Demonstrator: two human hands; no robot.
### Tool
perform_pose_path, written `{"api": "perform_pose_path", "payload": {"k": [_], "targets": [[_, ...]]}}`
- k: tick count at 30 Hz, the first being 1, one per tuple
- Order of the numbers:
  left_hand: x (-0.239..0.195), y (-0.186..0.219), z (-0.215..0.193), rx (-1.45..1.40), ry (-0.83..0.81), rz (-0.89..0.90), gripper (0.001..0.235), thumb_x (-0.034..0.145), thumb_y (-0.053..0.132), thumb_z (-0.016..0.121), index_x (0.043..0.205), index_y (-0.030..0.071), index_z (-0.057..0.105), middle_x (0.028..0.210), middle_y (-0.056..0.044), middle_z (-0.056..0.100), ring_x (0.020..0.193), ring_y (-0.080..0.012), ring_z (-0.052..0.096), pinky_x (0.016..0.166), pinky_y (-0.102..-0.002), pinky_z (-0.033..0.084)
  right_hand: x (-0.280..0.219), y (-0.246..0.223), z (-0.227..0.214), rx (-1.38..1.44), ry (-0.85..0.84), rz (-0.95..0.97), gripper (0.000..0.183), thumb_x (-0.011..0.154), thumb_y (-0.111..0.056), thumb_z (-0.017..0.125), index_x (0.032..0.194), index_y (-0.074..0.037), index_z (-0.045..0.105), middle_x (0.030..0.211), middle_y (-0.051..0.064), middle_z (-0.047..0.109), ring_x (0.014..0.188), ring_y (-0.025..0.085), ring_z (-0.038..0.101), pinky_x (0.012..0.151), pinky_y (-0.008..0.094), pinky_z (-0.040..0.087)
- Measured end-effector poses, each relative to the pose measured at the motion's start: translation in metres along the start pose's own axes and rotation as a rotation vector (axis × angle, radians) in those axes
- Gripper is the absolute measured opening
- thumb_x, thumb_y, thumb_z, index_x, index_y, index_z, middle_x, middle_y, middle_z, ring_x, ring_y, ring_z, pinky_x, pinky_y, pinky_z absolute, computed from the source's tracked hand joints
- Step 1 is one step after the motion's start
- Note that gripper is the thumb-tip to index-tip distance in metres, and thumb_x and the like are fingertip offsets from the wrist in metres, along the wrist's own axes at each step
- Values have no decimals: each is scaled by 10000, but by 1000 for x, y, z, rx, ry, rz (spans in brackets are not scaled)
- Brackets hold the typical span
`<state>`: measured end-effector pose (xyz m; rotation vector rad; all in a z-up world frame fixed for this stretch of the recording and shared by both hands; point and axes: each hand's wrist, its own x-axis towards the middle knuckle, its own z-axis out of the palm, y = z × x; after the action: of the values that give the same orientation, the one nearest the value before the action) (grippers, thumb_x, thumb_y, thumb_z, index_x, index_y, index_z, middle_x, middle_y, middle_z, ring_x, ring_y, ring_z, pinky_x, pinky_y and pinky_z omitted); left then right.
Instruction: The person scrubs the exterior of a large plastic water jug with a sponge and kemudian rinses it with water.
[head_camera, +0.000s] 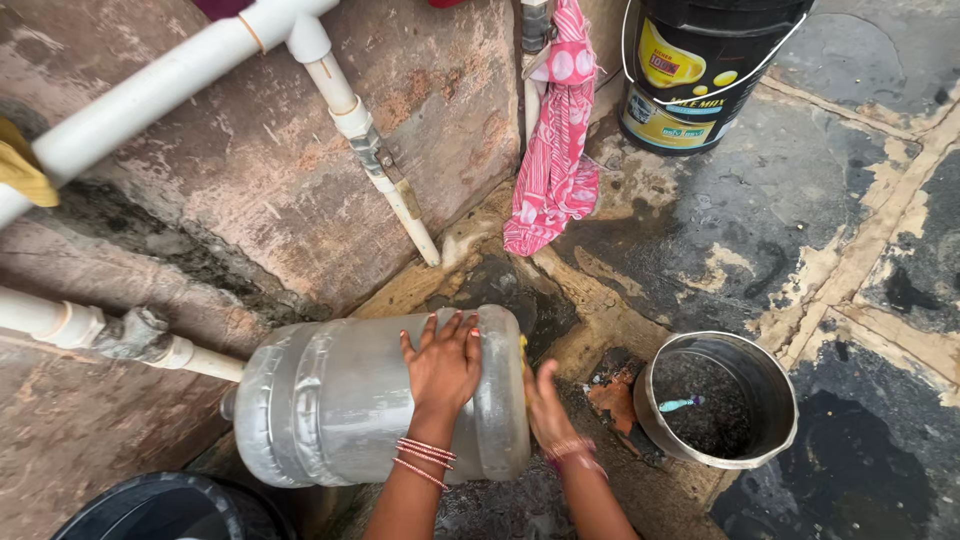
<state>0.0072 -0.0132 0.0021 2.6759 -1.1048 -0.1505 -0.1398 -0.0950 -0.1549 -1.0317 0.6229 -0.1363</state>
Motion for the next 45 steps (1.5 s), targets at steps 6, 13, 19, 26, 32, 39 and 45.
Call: {"api": "perform_pose_path", "payload": {"k": [6,13,19,26,32,39,45], "targets": [[-1,-3,4,-15,12,1,462,1001,407,364,1392,312,590,1489,46,527,1465,-257,345,1194,-660,93,-2,41,-5,-75,-19,120,1198,737,-911,33,1629,-114,75,1660,251,135,1551,380,189,1229,544,215],[-3,-2,8,-35,32,-13,442,1000,407,381,1357,311,624,1479,39,546,1452,-265,371,1200,-661,100,-22,42,-8,-121,-42,-6,1113,791,-871,67,1620,-129,61,1700,171,150,1572,321,159,1268,508,153],[-7,0,6,-40,43,-29,438,988,389,400,1357,308,621,1474,35,548,1451,-270,365,1189,-672,98,-48,23,3,54,-32,-21,1115,815,-873,-16,1609,-93,47,1705,189,115,1581,318,118,1250,491,129],[-13,-7,10,-33,67,5,440,994,395,406,1366,298,619,1476,29,546,1453,-274,367,1187,-671,101,27,19,7,72,-25,-9,1107,776,-855,23,1622,-146,98,1660,174,227,1514,327,271,1200,496,264],[2,-1,20,-39,57,-29,472,1008,445,350,1381,309,605,1482,47,537,1463,-271,352,1193,-665,82,-48,46,3,209,-50,-45,1101,861,-868,121,1600,-59,231,1670,190,334,1528,295,334,1230,458,243],[12,54,36,-63,-85,-113,589,1014,536,185,1479,318,474,1576,69,383,1510,-317,214,1190,-673,-58,-48,-80,-10,29,206,-272,1033,840,-797,37,1626,-144,186,1698,50,200,1561,237,159,1223,420,96],[6,85,55,-135,-51,-116,629,1020,530,194,1530,236,417,1630,34,305,1525,-302,178,1186,-658,-43,-33,-100,-34,-891,343,-559,795,1029,-581,105,1602,-46,239,1686,175,221,1571,348,161,1270,439,117]]}}
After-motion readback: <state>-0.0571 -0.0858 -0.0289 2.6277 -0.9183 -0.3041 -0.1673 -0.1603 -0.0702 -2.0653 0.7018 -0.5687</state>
